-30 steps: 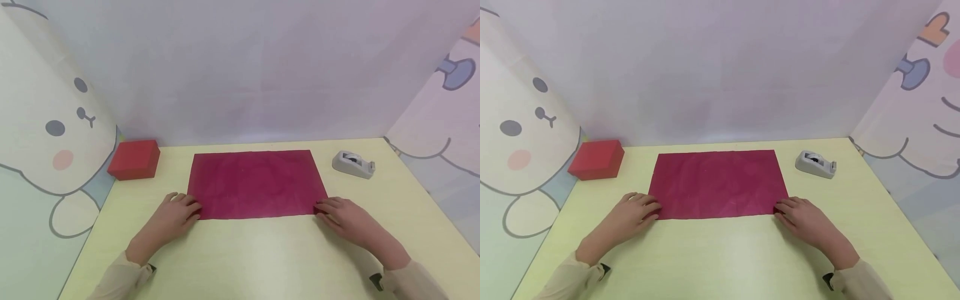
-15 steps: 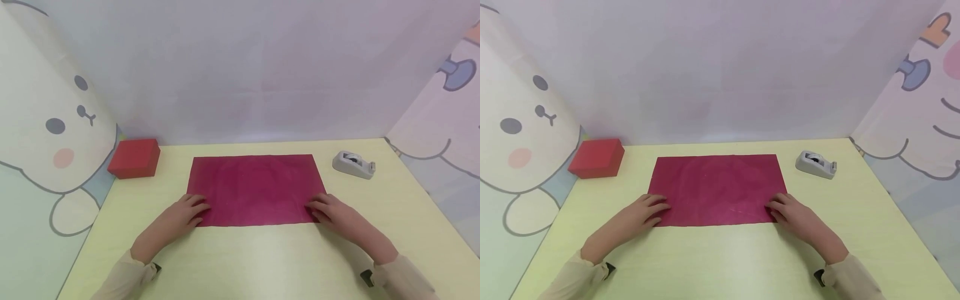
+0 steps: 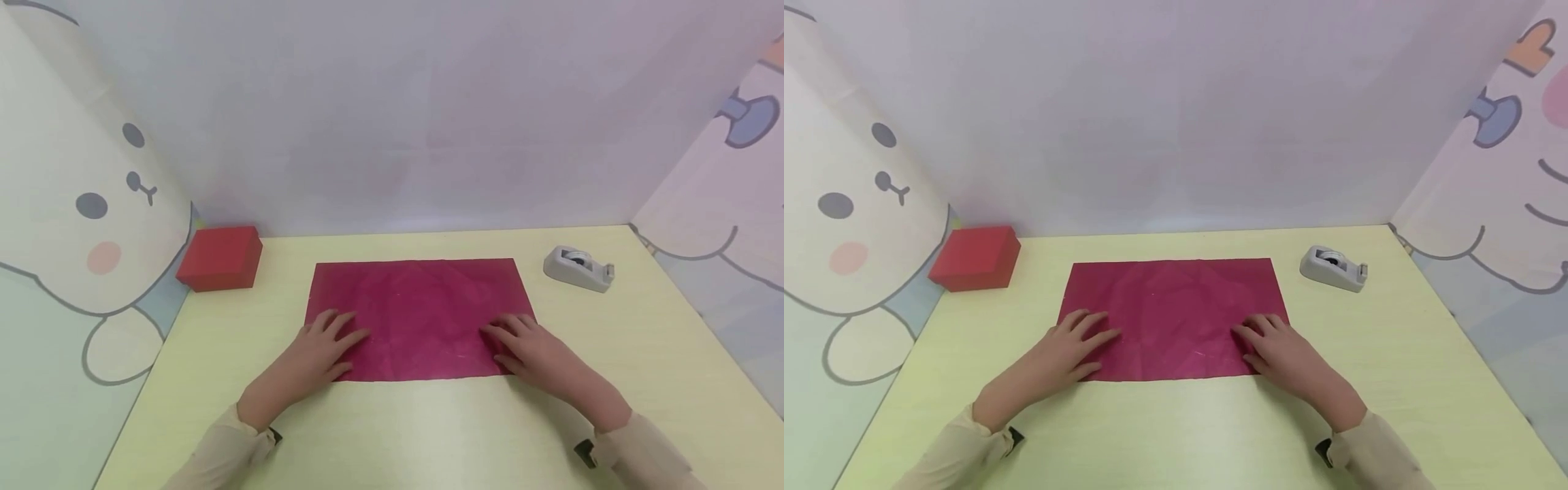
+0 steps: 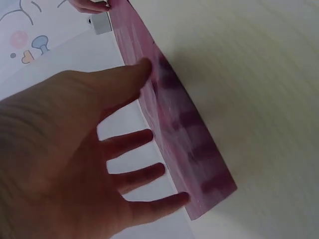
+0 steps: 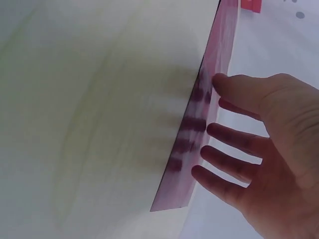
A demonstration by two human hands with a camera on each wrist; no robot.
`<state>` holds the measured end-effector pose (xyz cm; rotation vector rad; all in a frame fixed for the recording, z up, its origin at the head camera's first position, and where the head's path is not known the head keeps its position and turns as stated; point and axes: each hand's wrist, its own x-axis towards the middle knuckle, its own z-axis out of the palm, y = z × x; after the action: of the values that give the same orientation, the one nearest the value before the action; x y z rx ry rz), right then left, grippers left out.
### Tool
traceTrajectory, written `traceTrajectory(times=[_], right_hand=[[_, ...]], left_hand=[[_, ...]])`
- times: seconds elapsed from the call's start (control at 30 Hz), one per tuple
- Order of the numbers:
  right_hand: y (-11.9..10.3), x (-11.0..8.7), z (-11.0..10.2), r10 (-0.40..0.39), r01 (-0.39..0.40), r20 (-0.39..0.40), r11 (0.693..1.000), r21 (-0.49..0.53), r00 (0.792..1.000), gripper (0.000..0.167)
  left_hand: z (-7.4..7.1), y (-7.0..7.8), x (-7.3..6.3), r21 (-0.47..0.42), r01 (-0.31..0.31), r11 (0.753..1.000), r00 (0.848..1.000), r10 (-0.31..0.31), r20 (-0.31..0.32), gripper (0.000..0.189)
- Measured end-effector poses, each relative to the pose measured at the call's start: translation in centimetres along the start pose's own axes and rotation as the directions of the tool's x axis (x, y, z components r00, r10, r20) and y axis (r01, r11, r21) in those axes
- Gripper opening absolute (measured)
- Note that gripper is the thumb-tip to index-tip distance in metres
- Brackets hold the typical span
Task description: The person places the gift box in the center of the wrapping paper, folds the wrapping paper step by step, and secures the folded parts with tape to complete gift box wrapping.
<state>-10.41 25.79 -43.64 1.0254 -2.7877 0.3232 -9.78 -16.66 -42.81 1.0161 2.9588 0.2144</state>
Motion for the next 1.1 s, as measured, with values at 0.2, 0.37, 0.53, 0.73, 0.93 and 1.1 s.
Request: traceTrajectory(times=[0.2, 0.37, 0.53, 0.73, 0.93, 1.1], right_hand=[[-0.6, -0.6, -0.7, 0.011, -0.011, 0.069, 1.000, 0.008, 0.998, 0.053], [-1.8, 0.4, -1.3, 0.022, -0.023, 0.100, 1.000, 0.010, 0.995, 0.059], [-3.1, 3.6, -1.1, 0.016, -0.026, 0.133, 0.997, 0.074, 0.991, 0.075], [-4.3, 8.0, 0.6, -0.027, 0.002, 0.242, 0.995, 0.099, 0.970, 0.082], [-4.3, 10.7, 2.3, -0.051, 0.029, 0.316, 0.997, 0.073, 0.947, 0.082], [-2.3, 10.6, 2.3, 0.015, -0.041, 0.325, 0.997, 0.072, 0.946, 0.081]], left_hand=[[-0.6, 1.1, -0.7, -0.018, 0.055, 0.998, 0.993, -0.053, 0.103, 0.059], [-1.3, 2.6, -0.7, -0.016, 0.039, 0.999, 0.992, -0.037, 0.122, 0.060], [-1.3, 3.2, 0.3, -0.049, 0.035, 0.998, 0.995, -0.030, 0.094, 0.067], [-0.1, 3.1, 0.7, -0.125, 0.093, 0.988, 0.975, -0.065, 0.212, 0.073], [0.5, 3.2, 0.7, -0.150, 0.091, 0.984, 0.974, -0.056, 0.220, 0.074], [0.3, 3.4, 0.9, -0.158, 0.095, 0.983, 0.974, -0.059, 0.217, 0.076]])
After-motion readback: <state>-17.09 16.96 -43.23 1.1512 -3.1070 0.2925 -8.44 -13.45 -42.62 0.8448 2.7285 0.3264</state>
